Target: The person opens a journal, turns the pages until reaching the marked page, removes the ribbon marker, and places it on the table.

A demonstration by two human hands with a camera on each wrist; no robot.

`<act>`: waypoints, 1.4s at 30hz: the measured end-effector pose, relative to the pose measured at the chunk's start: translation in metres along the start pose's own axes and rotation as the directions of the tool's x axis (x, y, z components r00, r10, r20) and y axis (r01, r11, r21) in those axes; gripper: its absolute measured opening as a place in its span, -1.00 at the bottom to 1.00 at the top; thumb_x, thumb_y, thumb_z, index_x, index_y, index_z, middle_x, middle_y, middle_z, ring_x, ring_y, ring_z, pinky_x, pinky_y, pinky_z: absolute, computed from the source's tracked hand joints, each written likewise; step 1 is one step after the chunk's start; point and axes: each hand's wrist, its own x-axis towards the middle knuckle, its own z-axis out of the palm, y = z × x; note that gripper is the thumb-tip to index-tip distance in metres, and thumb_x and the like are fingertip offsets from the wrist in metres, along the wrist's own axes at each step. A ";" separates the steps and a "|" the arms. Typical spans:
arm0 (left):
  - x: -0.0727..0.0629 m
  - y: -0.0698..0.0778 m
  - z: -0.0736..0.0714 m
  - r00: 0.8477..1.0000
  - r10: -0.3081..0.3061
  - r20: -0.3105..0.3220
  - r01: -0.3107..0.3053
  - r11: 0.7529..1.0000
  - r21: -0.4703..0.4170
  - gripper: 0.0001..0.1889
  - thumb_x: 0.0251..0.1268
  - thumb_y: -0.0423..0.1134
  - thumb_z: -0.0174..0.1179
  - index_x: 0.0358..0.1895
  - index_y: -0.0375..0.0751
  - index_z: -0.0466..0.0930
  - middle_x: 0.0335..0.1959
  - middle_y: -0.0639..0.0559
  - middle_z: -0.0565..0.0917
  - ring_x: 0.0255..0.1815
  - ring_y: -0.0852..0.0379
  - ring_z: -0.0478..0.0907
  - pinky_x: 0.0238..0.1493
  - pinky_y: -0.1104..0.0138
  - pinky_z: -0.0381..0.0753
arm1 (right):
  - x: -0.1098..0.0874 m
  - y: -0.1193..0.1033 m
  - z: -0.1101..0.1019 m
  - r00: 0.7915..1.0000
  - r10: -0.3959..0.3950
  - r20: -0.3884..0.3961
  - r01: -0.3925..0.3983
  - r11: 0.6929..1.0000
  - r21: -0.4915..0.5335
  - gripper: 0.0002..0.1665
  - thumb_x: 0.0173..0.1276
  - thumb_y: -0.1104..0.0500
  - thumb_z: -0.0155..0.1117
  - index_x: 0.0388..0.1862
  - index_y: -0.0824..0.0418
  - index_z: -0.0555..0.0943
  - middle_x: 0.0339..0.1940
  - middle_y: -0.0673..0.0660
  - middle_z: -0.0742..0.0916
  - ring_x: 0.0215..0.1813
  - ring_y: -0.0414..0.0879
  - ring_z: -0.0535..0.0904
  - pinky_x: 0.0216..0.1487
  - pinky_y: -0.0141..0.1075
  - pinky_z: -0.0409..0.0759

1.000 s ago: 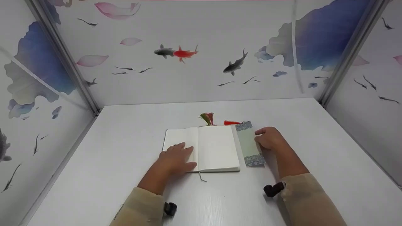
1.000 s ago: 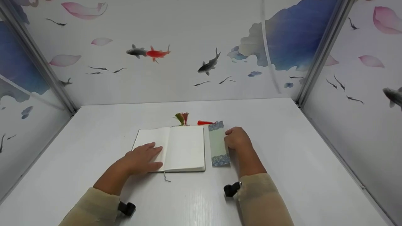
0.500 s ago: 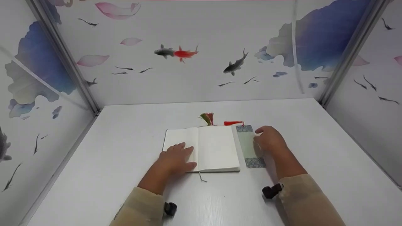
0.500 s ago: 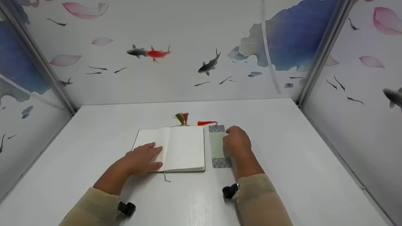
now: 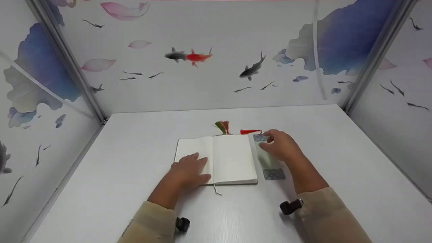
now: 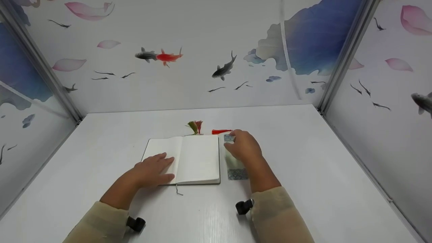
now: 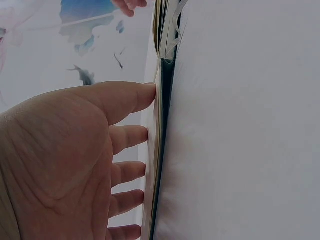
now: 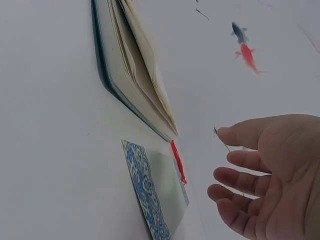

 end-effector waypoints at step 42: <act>-0.003 0.004 -0.003 1.000 -0.007 0.001 0.007 1.000 0.013 -0.24 0.54 0.23 0.11 0.71 0.12 0.25 0.77 -0.09 0.18 0.80 -0.22 0.07 0.67 -0.34 0.14 | -0.039 -0.045 0.051 0.925 -0.191 0.328 0.313 0.872 -0.377 -0.17 0.08 -0.16 0.75 0.37 -0.20 0.69 0.60 -0.07 0.56 0.68 0.07 0.38 0.63 0.20 0.41</act>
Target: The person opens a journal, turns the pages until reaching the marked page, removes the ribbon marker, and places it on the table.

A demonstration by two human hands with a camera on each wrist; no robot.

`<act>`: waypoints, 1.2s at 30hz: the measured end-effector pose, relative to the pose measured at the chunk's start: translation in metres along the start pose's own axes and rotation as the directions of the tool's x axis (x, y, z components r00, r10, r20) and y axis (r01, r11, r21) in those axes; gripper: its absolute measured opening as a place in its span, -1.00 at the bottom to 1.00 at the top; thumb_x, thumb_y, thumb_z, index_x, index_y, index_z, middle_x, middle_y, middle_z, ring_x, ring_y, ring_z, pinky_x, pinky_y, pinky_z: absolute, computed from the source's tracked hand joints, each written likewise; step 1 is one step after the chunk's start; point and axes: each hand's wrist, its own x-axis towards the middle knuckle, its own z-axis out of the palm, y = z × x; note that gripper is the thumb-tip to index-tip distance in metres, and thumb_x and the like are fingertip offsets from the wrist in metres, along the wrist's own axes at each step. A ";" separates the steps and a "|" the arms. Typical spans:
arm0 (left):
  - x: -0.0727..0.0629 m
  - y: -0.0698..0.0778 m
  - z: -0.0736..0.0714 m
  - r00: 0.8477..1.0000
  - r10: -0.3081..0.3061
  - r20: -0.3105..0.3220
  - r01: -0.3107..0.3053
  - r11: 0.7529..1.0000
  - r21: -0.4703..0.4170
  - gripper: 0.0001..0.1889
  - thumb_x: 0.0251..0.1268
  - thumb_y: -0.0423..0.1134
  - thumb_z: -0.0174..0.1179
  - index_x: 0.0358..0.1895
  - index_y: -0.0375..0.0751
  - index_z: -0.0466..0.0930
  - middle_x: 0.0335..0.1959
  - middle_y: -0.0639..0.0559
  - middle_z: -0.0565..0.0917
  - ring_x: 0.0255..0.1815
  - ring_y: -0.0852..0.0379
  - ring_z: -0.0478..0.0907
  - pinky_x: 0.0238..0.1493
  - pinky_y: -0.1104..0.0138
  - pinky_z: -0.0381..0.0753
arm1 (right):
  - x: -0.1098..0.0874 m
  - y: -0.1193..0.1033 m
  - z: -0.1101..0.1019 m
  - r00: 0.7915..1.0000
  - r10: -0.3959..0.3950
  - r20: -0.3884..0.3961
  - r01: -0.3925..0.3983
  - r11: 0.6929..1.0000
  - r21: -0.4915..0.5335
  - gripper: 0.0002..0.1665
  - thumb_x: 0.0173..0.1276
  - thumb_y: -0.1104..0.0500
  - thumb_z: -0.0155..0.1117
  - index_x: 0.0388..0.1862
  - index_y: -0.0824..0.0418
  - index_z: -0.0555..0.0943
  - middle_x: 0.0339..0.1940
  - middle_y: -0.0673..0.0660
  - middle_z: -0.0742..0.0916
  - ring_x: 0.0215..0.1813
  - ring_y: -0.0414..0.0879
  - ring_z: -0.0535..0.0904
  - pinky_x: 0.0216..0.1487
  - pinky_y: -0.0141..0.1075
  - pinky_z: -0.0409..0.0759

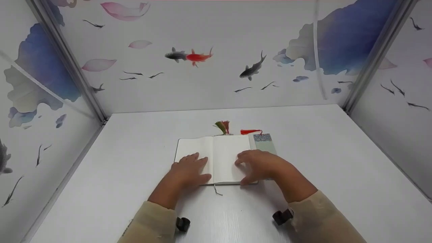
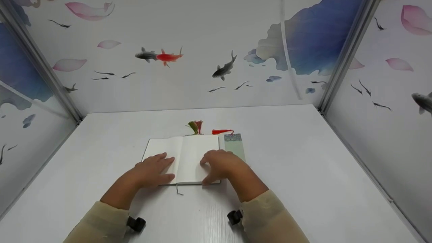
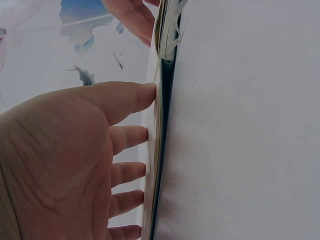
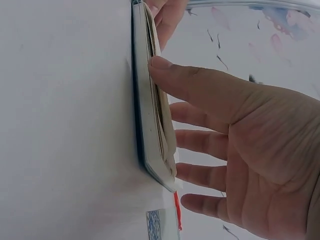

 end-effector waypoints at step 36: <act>0.000 0.005 -0.002 0.998 -0.017 -0.056 0.013 0.998 -0.068 -0.18 0.54 0.45 -0.04 0.66 0.07 0.34 0.75 -0.10 0.23 0.77 -0.24 0.14 0.66 -0.35 0.17 | -0.005 -0.018 -0.011 0.941 -0.122 -0.317 0.141 0.989 0.037 -0.57 0.57 0.19 0.34 0.33 -0.12 0.70 0.32 -0.06 0.78 0.43 0.01 0.67 0.46 0.06 0.62</act>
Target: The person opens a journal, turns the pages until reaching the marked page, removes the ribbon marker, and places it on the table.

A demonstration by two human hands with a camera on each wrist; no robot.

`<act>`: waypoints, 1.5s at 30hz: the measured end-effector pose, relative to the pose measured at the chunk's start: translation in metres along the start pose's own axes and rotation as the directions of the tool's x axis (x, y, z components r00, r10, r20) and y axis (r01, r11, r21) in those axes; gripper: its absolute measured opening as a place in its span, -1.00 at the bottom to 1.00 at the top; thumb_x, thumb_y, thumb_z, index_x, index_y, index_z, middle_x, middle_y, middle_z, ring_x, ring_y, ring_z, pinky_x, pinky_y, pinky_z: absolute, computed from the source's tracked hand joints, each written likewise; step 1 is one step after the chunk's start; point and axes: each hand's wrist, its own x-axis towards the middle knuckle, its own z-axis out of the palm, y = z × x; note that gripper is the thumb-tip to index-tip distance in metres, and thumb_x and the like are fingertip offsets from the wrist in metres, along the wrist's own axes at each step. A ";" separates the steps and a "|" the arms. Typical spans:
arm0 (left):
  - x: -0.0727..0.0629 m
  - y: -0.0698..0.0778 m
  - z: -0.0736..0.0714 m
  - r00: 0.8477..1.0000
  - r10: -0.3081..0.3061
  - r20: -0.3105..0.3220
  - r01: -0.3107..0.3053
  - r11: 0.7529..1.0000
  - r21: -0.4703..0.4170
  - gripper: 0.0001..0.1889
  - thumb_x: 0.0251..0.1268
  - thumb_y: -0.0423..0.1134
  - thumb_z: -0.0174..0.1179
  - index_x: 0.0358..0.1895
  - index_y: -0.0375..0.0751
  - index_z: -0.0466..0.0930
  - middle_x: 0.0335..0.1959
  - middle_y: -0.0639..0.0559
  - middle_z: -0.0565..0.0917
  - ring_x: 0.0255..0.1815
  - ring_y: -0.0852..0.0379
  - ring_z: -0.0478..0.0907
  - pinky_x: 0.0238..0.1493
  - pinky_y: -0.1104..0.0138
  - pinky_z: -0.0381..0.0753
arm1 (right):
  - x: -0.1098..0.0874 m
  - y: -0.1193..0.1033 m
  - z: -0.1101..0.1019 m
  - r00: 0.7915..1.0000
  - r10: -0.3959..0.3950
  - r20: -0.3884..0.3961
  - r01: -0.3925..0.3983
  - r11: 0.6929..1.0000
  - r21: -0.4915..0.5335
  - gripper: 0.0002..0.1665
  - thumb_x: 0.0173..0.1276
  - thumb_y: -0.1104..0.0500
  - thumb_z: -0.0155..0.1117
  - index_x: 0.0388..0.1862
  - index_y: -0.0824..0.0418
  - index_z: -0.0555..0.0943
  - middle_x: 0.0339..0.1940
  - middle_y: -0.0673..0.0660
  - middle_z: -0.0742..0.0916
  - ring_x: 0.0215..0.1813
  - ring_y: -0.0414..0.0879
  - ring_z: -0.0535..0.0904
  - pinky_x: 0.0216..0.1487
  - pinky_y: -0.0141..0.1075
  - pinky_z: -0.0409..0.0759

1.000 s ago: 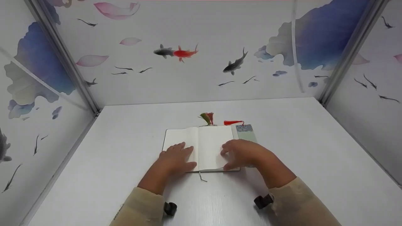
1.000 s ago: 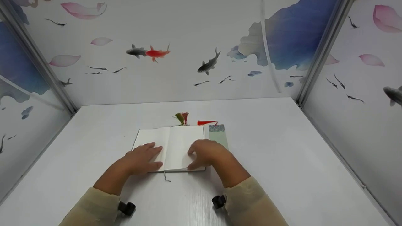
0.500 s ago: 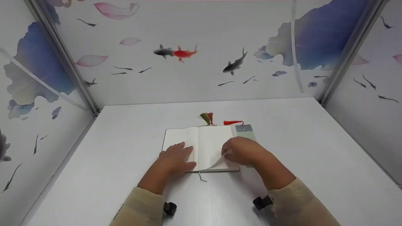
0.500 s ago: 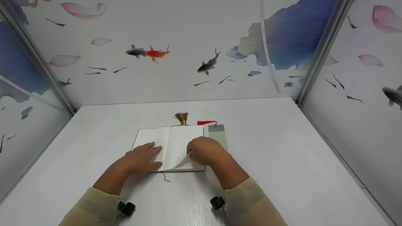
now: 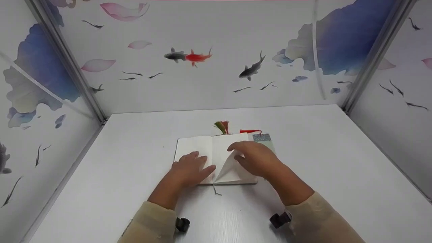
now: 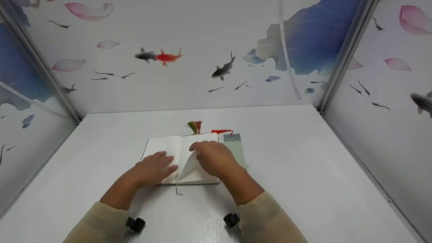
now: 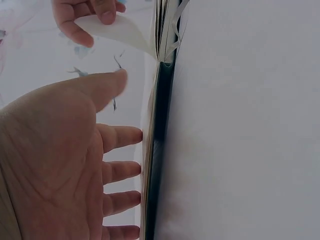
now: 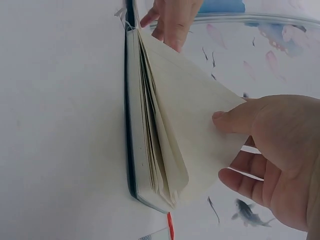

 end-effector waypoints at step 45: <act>0.001 0.015 0.008 0.953 0.080 -0.291 -0.097 0.994 -0.045 0.24 0.32 0.27 0.43 0.80 0.08 -0.28 0.77 -0.10 0.13 0.70 -0.20 0.29 0.59 -0.16 0.44 | -0.005 -0.009 0.003 0.925 -0.255 -0.280 0.230 0.966 -0.119 -0.42 0.44 0.19 0.51 0.39 -0.12 0.63 0.31 -0.07 0.76 0.39 -0.07 0.68 0.41 -0.09 0.68</act>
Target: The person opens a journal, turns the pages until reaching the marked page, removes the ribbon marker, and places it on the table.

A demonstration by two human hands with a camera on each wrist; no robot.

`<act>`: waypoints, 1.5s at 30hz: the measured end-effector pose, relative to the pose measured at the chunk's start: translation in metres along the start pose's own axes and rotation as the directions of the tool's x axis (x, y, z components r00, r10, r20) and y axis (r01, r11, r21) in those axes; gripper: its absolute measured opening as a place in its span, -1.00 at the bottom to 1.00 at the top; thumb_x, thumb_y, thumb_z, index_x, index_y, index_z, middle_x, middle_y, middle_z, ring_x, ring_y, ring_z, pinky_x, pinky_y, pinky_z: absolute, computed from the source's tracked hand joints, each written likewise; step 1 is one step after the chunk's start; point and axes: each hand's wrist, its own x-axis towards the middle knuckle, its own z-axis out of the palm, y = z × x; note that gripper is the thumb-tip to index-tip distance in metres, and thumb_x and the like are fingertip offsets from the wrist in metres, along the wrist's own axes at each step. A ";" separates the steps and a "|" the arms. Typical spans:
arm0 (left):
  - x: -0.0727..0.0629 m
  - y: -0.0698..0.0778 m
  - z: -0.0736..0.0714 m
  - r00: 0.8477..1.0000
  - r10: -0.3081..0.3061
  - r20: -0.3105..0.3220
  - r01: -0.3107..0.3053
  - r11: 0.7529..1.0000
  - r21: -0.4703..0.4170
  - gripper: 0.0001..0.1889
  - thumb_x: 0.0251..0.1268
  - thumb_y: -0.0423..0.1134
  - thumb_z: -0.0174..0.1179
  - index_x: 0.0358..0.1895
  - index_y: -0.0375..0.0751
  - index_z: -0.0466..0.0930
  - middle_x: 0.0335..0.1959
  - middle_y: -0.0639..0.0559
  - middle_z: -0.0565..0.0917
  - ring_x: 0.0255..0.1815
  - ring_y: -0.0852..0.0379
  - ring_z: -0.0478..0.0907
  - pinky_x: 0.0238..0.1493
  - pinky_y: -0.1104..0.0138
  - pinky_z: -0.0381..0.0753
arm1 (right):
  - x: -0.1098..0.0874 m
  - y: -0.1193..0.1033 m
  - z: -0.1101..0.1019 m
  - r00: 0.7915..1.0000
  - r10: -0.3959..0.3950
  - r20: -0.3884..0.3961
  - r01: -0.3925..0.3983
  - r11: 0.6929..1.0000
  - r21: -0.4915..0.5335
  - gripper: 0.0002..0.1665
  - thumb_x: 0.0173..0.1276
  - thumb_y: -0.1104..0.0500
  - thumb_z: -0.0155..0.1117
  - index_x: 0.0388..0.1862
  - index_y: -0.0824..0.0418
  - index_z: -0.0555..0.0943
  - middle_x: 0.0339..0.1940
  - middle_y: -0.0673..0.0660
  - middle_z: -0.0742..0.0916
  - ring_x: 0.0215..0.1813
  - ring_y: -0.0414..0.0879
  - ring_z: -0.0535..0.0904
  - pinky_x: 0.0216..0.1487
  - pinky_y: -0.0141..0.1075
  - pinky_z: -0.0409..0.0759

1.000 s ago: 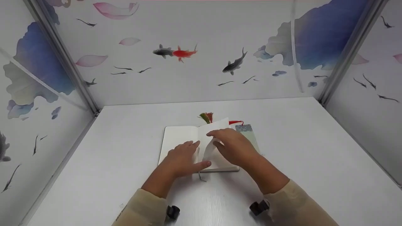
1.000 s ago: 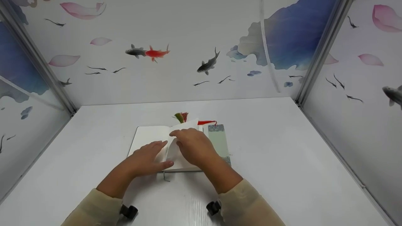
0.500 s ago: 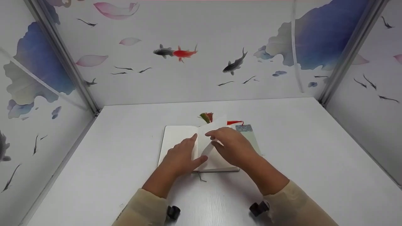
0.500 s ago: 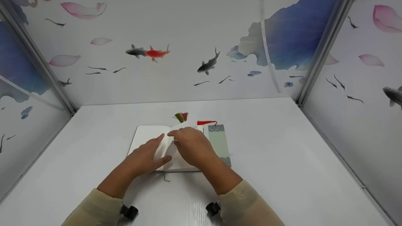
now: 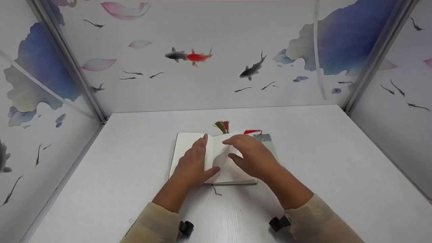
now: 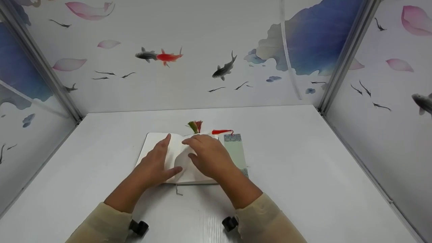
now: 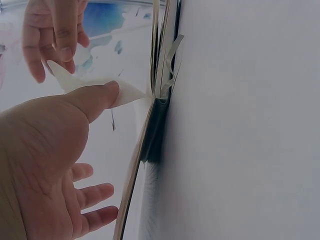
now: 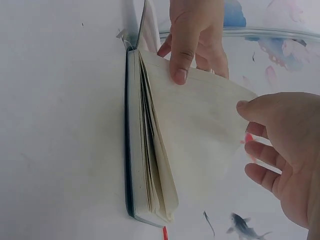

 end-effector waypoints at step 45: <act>0.001 0.001 -0.005 0.997 0.000 0.082 -0.010 0.992 0.122 -0.37 0.42 -0.08 0.24 0.56 0.30 0.48 0.78 0.06 0.18 0.82 -0.12 0.01 0.74 -0.20 0.08 | -0.005 0.031 0.014 0.756 0.232 0.612 -0.238 0.968 -0.074 -0.46 0.56 0.02 0.35 0.48 -0.27 0.61 0.66 -0.10 0.51 0.73 0.01 0.34 0.65 0.16 0.39</act>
